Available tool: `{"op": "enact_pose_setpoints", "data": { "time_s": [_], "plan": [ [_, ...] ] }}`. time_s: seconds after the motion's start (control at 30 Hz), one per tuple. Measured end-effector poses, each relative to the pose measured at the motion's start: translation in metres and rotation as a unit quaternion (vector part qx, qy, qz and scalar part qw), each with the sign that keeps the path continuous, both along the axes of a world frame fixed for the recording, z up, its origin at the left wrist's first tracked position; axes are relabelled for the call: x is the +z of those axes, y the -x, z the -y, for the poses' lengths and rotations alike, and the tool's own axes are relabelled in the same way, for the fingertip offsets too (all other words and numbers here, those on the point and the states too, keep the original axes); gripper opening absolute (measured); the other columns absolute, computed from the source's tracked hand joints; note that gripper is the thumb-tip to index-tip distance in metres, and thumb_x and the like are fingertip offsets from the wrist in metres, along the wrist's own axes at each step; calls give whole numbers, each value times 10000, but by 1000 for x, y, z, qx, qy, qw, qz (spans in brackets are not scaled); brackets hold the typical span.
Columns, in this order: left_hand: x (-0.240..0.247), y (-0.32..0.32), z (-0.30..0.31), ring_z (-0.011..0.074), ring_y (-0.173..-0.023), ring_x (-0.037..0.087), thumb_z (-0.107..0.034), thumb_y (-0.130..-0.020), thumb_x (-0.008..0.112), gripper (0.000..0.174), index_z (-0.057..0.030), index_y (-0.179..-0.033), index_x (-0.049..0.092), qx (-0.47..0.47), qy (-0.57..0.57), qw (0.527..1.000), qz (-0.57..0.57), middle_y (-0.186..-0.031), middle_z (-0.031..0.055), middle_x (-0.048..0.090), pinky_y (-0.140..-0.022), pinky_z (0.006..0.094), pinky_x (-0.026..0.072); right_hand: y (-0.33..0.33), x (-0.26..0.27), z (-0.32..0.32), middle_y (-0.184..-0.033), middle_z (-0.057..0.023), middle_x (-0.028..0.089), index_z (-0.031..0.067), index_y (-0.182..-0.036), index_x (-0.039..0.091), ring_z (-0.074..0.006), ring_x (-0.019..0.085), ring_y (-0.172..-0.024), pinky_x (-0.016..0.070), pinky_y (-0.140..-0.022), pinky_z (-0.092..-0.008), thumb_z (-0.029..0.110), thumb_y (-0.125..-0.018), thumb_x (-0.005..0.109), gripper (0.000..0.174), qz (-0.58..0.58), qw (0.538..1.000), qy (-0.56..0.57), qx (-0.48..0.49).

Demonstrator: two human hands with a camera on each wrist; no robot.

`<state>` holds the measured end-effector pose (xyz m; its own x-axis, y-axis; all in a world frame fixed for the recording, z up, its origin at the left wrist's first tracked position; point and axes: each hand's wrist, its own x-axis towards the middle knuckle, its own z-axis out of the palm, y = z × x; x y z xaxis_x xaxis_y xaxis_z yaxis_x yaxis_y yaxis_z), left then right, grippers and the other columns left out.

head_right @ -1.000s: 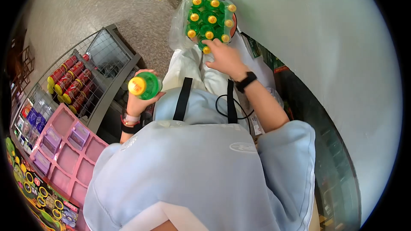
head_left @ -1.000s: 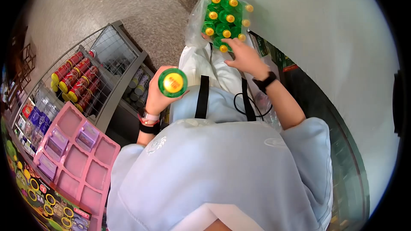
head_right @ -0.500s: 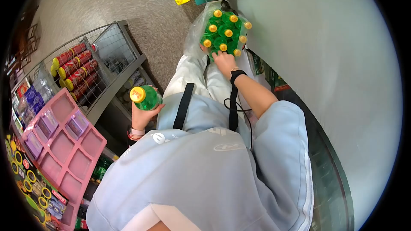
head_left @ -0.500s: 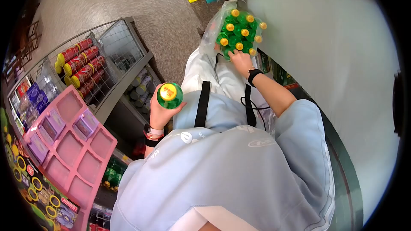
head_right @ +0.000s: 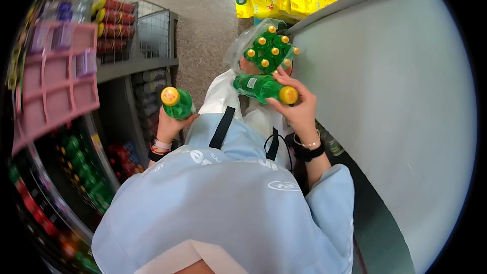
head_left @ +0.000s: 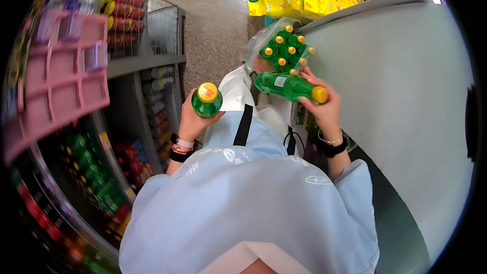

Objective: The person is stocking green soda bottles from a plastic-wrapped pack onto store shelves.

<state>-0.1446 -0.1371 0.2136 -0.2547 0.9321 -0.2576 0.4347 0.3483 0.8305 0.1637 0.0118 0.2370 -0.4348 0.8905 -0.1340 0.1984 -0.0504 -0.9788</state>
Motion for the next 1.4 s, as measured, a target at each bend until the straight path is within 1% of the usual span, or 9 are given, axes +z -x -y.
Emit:
{"op": "enact_pose_setpoints", "data": {
  "time_s": [0.1, 0.2, 0.4, 0.47, 0.57, 0.93, 1.23, 1.33, 1.4],
  "plan": [
    [18, -42, 52, 216, -924, 651, -138, -622, 872, 554, -33, -1087, 590, 70, -49, 996, 29, -1006, 91, 669, -844, 336, 509, -9, 47, 22, -1181, -134, 593, 26, -1157, 571, -390, 505, -1255, 403, -1056, -518, 136, -803, 756, 415, -291, 956, 4, -42],
    [34, -79, 105, 202, -1026, 613, -78, -624, 860, 603, -58, -1151, 566, 108, -73, 990, 44, -1109, 68, 641, -913, 336, 483, -10, 85, 39, -1141, -130, 582, 47, -1167, 542, -374, 557, -1179, 434, -1023, -527, 259, -841, 735, 433, -387, 922, 18, 9],
    [54, -136, 242, 195, -1085, 599, -119, -641, 863, 606, -71, -1158, 550, 215, -93, 966, -105, -1099, 60, 625, -927, 352, 491, 7, 111, 90, -1075, -156, 585, 53, -1201, 481, -348, 603, -1026, 496, -904, -519, 445, -918, 588, 495, -390, 909, 86, 117],
    [40, -154, 302, 203, -1082, 590, -86, -660, 845, 540, -78, -1117, 557, 359, -155, 911, 132, -1074, 60, 607, -922, 381, 489, 22, 107, 114, -1030, -167, 592, 43, -1204, 470, -337, 601, -984, 506, -867, -514, 443, -921, 577, 501, -386, 897, 122, 177],
    [61, -190, 361, 172, -1016, 593, -36, -657, 832, 527, -74, -1118, 580, 486, -167, 846, 141, -1073, 51, 616, -892, 346, 485, 54, 104, 152, -1018, -170, 581, 42, -1210, 459, -307, 589, -948, 514, -847, -519, 394, -912, 588, 479, -392, 871, 127, 266],
    [74, -316, 663, 201, -1022, 629, -224, -635, 903, 672, -21, -1176, 562, 737, -146, 660, -31, -1080, 106, 652, -882, 370, 508, 181, 148, 494, -924, -128, 584, 95, -1170, 448, -289, 591, -872, 533, -786, -476, 475, -902, 568, 480, -426, 737, 242, 466],
    [85, -349, 804, 191, -883, 645, -223, -634, 882, 584, -5, -1077, 572, 826, -182, 532, -49, -969, 79, 651, -792, 351, 523, 263, 338, 716, -994, -107, 575, 108, -1196, 494, -307, 602, -955, 516, -826, -537, 562, -956, 404, 521, -605, 542, 176, 557],
    [84, -330, 829, 188, -878, 638, -209, -623, 890, 571, -5, -1054, 576, 853, -235, 460, -73, -961, 76, 645, -798, 346, 517, 306, 389, 799, -1142, -143, 600, 50, -1263, 460, -358, 595, -1078, 470, -937, -517, 469, -985, 439, 504, -638, 564, 121, 510],
    [73, -317, 859, 188, -878, 635, -204, -621, 891, 572, -6, -1053, 573, 847, -221, 480, -65, -963, 78, 642, -799, 344, 514, 343, 409, 851, -1174, -154, 607, -25, -1203, 478, -294, 615, -1076, 488, -932, -411, 329, -1028, 435, 397, -662, 560, -2, 497]
  ]
}}
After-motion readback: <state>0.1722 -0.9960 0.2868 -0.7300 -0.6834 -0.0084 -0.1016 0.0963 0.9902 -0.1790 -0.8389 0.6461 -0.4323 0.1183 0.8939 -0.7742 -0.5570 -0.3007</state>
